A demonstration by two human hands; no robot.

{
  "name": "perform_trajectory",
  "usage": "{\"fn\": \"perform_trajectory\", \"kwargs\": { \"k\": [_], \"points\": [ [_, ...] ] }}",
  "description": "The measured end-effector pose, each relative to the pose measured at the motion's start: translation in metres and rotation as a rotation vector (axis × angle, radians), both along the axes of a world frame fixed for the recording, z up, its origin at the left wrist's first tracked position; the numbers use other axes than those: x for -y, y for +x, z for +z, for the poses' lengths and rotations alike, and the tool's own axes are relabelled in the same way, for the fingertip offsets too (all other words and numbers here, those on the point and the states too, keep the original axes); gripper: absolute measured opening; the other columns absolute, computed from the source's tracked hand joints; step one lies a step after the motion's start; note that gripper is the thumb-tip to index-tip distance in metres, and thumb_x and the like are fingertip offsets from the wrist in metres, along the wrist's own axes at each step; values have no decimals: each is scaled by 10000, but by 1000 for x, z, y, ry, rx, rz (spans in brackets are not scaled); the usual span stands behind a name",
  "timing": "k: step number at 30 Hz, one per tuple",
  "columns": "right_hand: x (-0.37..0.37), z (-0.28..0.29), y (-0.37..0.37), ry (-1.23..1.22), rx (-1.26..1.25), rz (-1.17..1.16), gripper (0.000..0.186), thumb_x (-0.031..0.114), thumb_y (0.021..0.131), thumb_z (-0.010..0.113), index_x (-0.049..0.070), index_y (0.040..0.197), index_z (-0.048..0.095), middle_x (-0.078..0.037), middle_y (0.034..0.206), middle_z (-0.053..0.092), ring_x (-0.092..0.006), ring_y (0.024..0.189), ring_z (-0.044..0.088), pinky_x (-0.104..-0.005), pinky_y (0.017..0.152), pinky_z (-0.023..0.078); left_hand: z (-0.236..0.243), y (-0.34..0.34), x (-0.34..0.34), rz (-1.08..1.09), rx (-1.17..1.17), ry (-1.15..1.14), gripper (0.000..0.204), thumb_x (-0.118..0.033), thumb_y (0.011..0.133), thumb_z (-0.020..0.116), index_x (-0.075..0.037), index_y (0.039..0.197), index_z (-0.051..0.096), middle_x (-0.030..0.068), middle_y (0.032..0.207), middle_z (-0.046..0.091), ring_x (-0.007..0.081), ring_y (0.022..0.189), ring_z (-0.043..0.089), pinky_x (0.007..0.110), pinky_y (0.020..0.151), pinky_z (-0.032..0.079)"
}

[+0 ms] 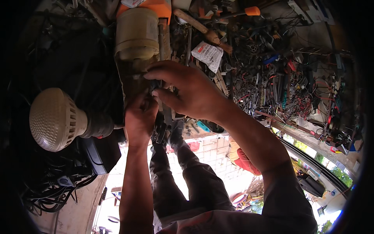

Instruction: The person holds a small metal tool against a rotating bench grinder wheel, repeatedly adjusting its angle and position to sharpen the edge. The tool is moved back and forth across the wheel surface while the person maintains steady hand pressure.

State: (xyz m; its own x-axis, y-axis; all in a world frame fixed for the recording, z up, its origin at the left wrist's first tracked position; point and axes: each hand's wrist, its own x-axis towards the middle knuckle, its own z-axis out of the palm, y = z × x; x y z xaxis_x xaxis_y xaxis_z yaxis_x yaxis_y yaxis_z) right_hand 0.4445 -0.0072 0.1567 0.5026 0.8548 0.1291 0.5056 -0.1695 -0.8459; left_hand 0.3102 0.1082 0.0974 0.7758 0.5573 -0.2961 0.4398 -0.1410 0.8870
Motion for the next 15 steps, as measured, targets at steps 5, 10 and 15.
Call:
{"fn": "perform_trajectory", "kwargs": {
  "k": [5, 10, 15],
  "points": [
    [-2, 1, 2, -1, 14, 15, 370, 45, 827, 710, 55, 1185, 616, -148, 1216, 625, -276, 889, 696, -356, 759, 582, -7, -2, -2, -27, 1, 43, 285, -134, 826, 653, -35, 1091, 687, 167, 926, 669, 344, 859, 656, 421, 786, 511],
    [-3, 3, 10, -9, 54, 76, 385, 38, 818, 706, 68, 1189, 609, -140, 1215, 627, -307, 1006, 677, -378, 843, 573, -5, 0, -2, -42, -3, 2, 337, -144, 837, 647, -47, 1158, 683, 191, 1021, 675, 368, 925, 657, 421, 829, 513],
    [-3, 4, 17, -70, 95, 147, 396, 32, 810, 714, 76, 1187, 600, -121, 1216, 631, -320, 1091, 647, -404, 918, 547, -8, 0, -3, -40, 50, 12, 361, -135, 844, 636, -48, 1192, 676, 205, 1074, 663, 381, 956, 650, 429, 847, 511]
  ]
}}
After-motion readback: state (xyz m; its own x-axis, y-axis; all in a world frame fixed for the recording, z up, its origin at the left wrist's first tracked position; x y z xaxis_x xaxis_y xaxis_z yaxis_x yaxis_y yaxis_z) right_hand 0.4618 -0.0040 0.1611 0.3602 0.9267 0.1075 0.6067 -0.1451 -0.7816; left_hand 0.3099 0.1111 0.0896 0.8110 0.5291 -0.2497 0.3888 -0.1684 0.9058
